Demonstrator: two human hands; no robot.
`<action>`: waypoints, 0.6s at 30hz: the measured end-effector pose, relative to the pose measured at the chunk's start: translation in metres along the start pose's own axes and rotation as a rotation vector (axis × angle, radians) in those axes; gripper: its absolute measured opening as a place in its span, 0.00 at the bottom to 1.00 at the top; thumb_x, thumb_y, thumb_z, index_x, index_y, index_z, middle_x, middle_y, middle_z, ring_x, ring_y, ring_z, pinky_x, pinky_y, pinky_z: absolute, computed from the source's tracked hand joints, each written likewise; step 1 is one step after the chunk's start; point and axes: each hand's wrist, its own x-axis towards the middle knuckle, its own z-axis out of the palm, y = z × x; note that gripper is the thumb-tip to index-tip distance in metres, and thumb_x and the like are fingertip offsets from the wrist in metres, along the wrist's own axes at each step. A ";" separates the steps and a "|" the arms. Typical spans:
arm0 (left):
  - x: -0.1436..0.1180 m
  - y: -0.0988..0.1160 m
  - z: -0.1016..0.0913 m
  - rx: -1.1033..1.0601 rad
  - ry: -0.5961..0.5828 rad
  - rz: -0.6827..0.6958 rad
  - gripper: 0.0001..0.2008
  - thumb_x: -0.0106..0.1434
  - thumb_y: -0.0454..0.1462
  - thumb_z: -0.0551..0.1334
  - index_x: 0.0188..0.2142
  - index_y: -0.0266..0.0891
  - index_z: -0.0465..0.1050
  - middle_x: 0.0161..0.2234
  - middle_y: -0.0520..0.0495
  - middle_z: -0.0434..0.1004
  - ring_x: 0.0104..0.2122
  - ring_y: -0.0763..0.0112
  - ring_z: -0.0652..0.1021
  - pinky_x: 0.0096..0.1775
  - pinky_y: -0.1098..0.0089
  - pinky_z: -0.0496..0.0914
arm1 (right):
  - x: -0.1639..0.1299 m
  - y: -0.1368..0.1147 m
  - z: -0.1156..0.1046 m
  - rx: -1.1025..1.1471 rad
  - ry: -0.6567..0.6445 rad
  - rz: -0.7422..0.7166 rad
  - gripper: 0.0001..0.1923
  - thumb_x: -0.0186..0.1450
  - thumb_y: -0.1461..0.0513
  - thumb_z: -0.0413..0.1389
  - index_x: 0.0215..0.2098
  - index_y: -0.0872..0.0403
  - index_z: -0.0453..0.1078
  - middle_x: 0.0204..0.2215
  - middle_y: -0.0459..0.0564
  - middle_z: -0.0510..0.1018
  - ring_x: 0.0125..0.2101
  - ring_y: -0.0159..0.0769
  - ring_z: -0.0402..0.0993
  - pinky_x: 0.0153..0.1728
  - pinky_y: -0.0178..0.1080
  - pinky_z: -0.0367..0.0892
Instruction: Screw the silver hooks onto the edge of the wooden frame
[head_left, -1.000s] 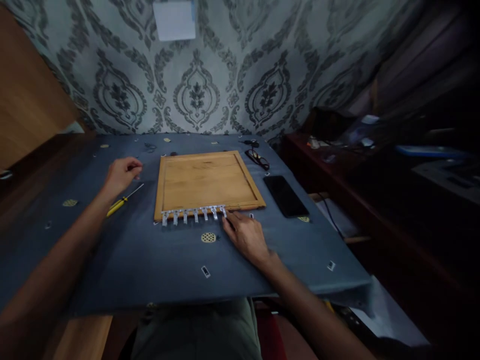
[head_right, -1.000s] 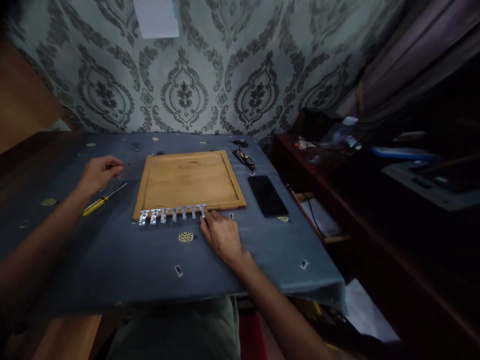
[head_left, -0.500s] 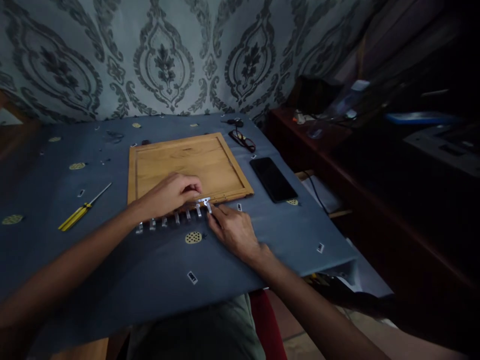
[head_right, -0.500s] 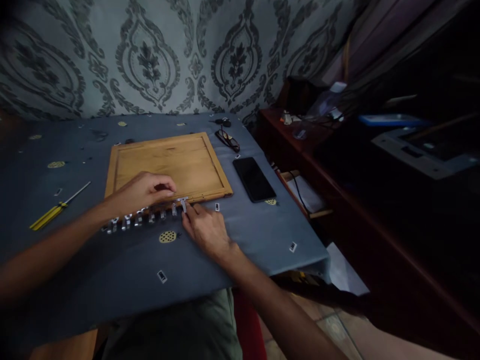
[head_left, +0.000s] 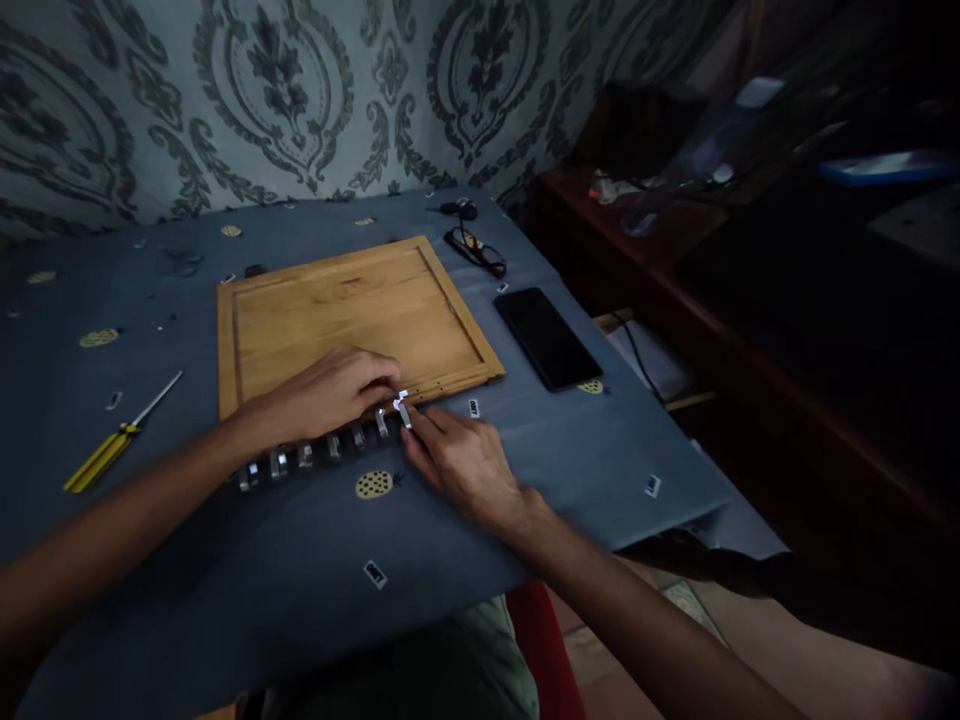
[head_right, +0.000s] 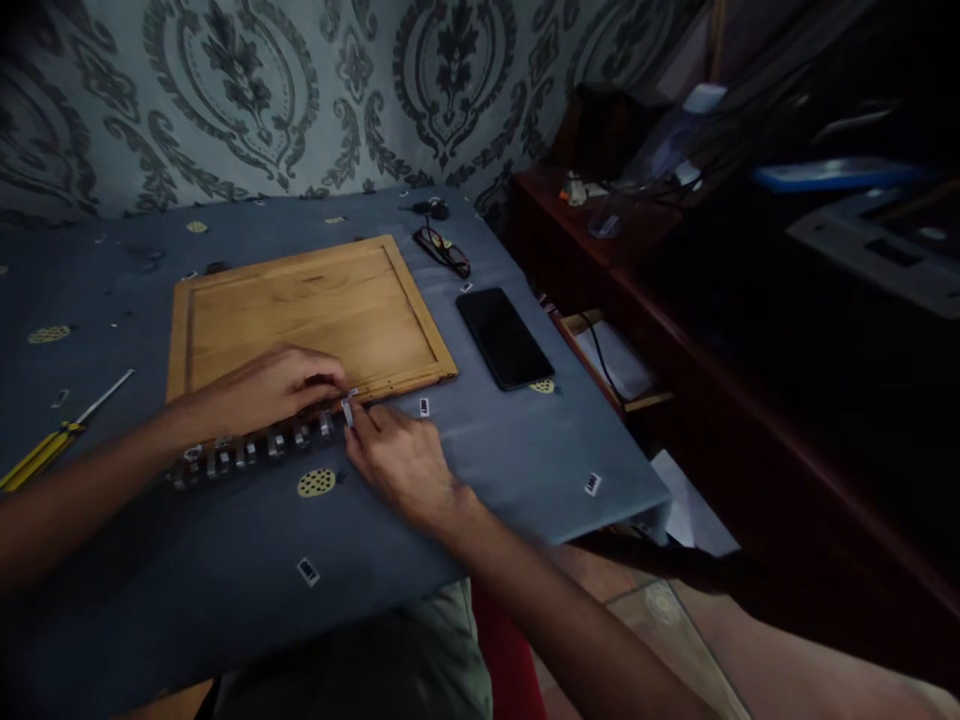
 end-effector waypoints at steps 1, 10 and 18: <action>0.000 0.000 0.000 0.002 0.001 0.000 0.10 0.70 0.34 0.57 0.37 0.38 0.78 0.35 0.50 0.81 0.35 0.72 0.77 0.39 0.71 0.64 | 0.000 0.000 0.000 0.001 -0.001 0.000 0.20 0.77 0.59 0.48 0.59 0.57 0.75 0.32 0.51 0.83 0.31 0.35 0.78 0.28 0.37 0.60; 0.002 0.001 -0.001 0.048 -0.018 0.020 0.09 0.70 0.34 0.57 0.37 0.38 0.77 0.34 0.51 0.80 0.34 0.74 0.76 0.38 0.73 0.62 | 0.001 -0.001 -0.002 0.007 0.003 -0.001 0.19 0.77 0.59 0.48 0.56 0.58 0.77 0.32 0.51 0.83 0.32 0.35 0.78 0.28 0.38 0.58; 0.003 0.006 -0.001 0.085 -0.046 0.039 0.08 0.69 0.32 0.59 0.35 0.38 0.76 0.33 0.51 0.79 0.33 0.74 0.75 0.37 0.73 0.61 | 0.001 0.000 0.002 0.001 0.022 -0.012 0.18 0.77 0.60 0.48 0.54 0.58 0.77 0.31 0.51 0.82 0.32 0.36 0.78 0.29 0.38 0.60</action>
